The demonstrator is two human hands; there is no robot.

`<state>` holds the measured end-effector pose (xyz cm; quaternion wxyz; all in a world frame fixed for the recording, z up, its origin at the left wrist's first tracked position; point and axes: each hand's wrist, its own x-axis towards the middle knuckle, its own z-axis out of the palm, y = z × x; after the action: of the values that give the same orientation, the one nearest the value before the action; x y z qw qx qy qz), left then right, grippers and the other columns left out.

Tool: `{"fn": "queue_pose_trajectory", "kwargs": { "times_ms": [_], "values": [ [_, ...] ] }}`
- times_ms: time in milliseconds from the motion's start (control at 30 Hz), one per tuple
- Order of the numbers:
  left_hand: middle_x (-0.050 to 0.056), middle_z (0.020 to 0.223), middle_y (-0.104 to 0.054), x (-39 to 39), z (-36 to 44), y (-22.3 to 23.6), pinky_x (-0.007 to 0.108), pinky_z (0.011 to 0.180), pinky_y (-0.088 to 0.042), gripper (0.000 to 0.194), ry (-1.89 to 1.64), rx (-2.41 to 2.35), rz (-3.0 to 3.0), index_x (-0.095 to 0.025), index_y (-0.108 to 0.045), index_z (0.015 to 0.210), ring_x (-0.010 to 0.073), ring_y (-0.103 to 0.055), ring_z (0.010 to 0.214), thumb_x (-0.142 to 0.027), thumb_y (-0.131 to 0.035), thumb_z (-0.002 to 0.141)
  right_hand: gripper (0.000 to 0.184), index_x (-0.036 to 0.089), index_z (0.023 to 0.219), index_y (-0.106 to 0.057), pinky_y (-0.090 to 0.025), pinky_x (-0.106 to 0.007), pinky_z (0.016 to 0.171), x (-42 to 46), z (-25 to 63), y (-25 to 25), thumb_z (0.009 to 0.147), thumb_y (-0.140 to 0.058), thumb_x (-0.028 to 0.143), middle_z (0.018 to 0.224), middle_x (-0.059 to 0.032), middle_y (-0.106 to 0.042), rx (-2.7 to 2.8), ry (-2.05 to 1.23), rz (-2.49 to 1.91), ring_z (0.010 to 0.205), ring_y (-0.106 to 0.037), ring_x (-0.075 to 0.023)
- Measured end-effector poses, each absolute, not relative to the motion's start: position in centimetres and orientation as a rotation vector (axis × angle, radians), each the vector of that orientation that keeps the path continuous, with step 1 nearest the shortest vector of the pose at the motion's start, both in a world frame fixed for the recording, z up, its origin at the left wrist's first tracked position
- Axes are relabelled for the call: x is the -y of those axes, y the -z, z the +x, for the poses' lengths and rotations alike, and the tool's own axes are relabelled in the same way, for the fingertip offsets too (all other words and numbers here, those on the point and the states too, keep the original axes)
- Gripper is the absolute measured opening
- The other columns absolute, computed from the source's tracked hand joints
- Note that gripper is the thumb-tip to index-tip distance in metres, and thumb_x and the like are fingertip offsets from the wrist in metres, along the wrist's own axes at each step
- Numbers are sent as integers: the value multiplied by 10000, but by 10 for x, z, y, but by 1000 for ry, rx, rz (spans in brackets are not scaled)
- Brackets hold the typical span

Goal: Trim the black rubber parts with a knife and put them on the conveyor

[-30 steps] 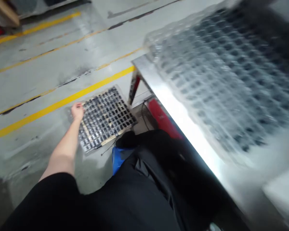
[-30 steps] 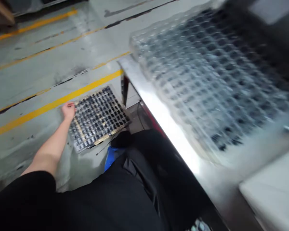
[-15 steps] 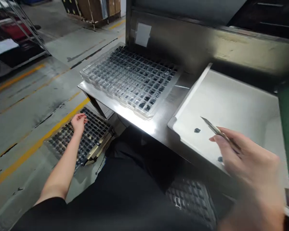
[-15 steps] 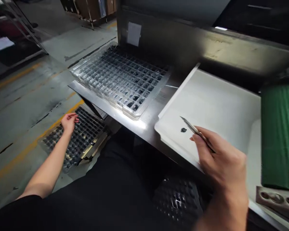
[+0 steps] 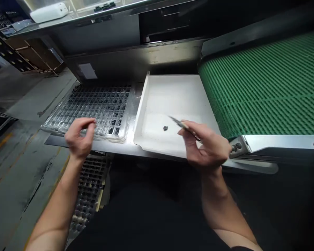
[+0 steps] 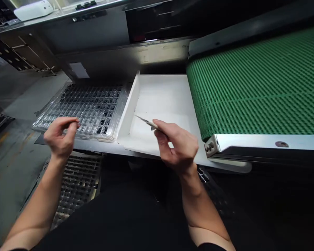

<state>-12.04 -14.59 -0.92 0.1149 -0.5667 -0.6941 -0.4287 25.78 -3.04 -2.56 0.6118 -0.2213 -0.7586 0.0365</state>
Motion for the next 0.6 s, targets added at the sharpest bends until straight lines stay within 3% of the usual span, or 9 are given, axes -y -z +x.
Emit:
{"fn": "queue_pose_trajectory", "kwargs": {
  "times_ms": [133, 233, 300, 433, 600],
  "values": [
    [72, 1216, -774, 42, -54, -29, 388, 909, -621, 237, 940, 1614, -2473, -232, -756, 1201, 224, -743, 1036, -339, -584, 1079, 238, 250, 1252, -799, -579, -348, 551, 36, 257, 25, 1027, -752, 190, 864, -26, -786, 1447, -170, -670, 627, -715, -203],
    [95, 1357, -736, -18, -4, -25, 354, 794, -543, 332, 345, 1309, -2937, -221, -699, 1380, 255, -730, 1118, -344, -601, 1087, 202, 237, 1230, -796, -483, -306, 481, 37, 254, 21, 1033, -753, 215, 805, -5, -747, 1344, -249, -707, 547, -626, -161],
    [110, 1300, -741, -46, 24, -13, 349, 703, -467, 384, -44, 1130, -3061, -204, -676, 1412, 267, -729, 1042, -331, -656, 1050, 207, 239, 1245, -784, -402, -281, 440, 37, 255, 18, 1045, -735, 233, 782, 9, -725, 1335, -290, -710, 510, -560, -142],
    [112, 1089, -742, -79, 62, 19, 364, 630, -381, 299, -427, 989, -3095, -173, -726, 1245, 241, -680, 793, -238, -689, 955, 107, 226, 1137, -767, -358, -277, 409, 38, 259, 17, 1078, -714, 298, 749, 1, -695, 1352, -314, -761, 482, -532, -142],
    [131, 1042, -731, -92, 73, 42, 372, 616, -362, 216, -437, 930, -3153, -173, -750, 978, 216, -632, 699, -64, -579, 905, 141, 258, 1182, -774, -351, -308, 396, 39, 261, 20, 1079, -743, 350, 739, 4, -669, 1308, -291, -756, 480, -532, -158]
  ]
}}
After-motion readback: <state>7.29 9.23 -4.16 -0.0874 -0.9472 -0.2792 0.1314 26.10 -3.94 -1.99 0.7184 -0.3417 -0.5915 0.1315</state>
